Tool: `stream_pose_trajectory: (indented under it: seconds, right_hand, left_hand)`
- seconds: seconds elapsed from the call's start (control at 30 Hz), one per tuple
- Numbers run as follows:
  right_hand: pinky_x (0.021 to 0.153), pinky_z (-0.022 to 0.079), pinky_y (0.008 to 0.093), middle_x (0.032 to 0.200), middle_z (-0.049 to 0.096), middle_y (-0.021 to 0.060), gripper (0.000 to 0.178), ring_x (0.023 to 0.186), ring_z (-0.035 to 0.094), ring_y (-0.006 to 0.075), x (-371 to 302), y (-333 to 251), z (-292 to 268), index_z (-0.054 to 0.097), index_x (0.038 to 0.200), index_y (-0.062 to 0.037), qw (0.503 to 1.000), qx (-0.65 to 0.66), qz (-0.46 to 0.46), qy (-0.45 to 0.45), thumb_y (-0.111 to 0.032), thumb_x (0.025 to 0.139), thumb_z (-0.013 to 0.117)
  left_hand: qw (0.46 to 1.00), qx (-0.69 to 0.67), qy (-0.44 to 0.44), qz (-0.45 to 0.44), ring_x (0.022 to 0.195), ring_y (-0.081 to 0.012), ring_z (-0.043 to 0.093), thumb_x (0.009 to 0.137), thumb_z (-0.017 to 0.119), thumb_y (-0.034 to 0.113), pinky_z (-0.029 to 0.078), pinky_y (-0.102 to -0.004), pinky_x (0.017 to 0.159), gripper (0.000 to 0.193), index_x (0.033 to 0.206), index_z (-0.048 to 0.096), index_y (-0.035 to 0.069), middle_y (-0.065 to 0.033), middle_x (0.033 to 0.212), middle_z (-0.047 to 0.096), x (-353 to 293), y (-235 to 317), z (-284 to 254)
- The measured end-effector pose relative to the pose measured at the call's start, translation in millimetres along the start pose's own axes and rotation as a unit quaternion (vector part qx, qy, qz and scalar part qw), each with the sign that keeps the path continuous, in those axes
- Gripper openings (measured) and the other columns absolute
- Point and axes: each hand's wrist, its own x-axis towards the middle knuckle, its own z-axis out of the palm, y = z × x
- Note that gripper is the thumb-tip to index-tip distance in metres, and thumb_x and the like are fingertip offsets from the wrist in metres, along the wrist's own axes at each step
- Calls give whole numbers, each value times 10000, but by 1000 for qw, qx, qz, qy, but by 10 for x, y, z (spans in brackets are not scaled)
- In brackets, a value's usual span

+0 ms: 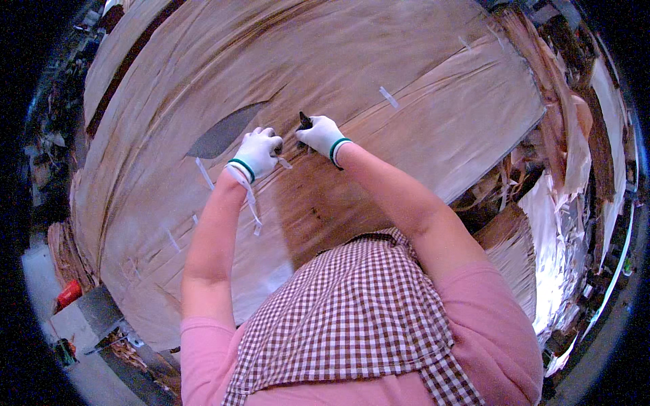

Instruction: The person uses a utility knife to score and peel thin layers of wood veneer from a large wooden panel. They repeatedly lift the veneer strips and remove them, accumulating a pile of wood shavings on the floor.

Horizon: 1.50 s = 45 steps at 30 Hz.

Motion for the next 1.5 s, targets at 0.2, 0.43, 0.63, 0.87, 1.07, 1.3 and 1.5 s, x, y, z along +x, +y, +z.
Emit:
stream_pose_trajectory:
  seconds: [0.2, 0.43, 0.63, 0.87, 1.07, 1.3, 1.5]
  right_hand:
    - [720, 508, 370, 854, 681, 157, 333, 788, 657, 304, -47, -66, 101, 641, 922, -32, 966, -225, -126, 14, -285, 733, 742]
    - [818, 504, 412, 959, 667, 173, 399, 933, 631, 347, -198, -320, 145, 597, 1029, -62, 952, -300, -50, -5, -288, 732, 740]
    - [824, 499, 418, 985, 659, 182, 400, 949, 622, 357, -193, -293, 152, 586, 1054, -65, 948, -314, -45, 0, -280, 747, 724]
    - [828, 496, 423, 997, 657, 176, 415, 961, 618, 358, -189, -308, 171, 579, 1074, -73, 948, -315, -38, 1, -282, 748, 726]
    - [822, 497, 419, 994, 661, 164, 416, 953, 622, 354, -221, -360, 173, 581, 1073, -76, 949, -312, -30, 1, -287, 747, 729]
    - [815, 498, 420, 971, 666, 162, 391, 941, 624, 353, -189, -318, 172, 588, 1041, -71, 949, -314, -31, 3, -285, 746, 730]
    - [809, 498, 420, 962, 667, 168, 384, 931, 626, 358, -159, -244, 171, 591, 1028, -64, 949, -311, -48, 16, -282, 743, 728]
  left_hand:
    - [992, -33, 82, 86, 971, -337, 528, 680, 689, 136, 428, -465, 838, 171, 835, 618, 115, -76, 930, 588, 42, -259, 220]
    - [968, -118, 136, 174, 893, -357, 532, 662, 673, 37, 441, -441, 775, 169, 795, 580, 83, -107, 864, 582, 3, -410, 284]
    - [962, -141, 151, 181, 900, -345, 553, 677, 669, 6, 469, -421, 781, 169, 810, 594, 77, -100, 875, 600, -52, -432, 275]
    - [928, -313, 171, 113, 883, -318, 574, 681, 655, -43, 475, -380, 759, 208, 858, 645, 67, -118, 894, 607, -143, -383, 206]
    - [907, -339, 210, 137, 917, -245, 597, 696, 663, -68, 478, -320, 788, 160, 808, 676, 44, -90, 917, 603, -205, -646, 258]
    - [909, -391, 142, 17, 777, -150, 590, 777, 593, 14, 472, -279, 697, 99, 846, 664, 16, -53, 808, 630, -362, -832, 221]
    - [880, -403, 241, -69, 683, -100, 552, 769, 545, 0, 456, -273, 623, 153, 851, 674, -6, -22, 694, 618, -553, -948, 229]
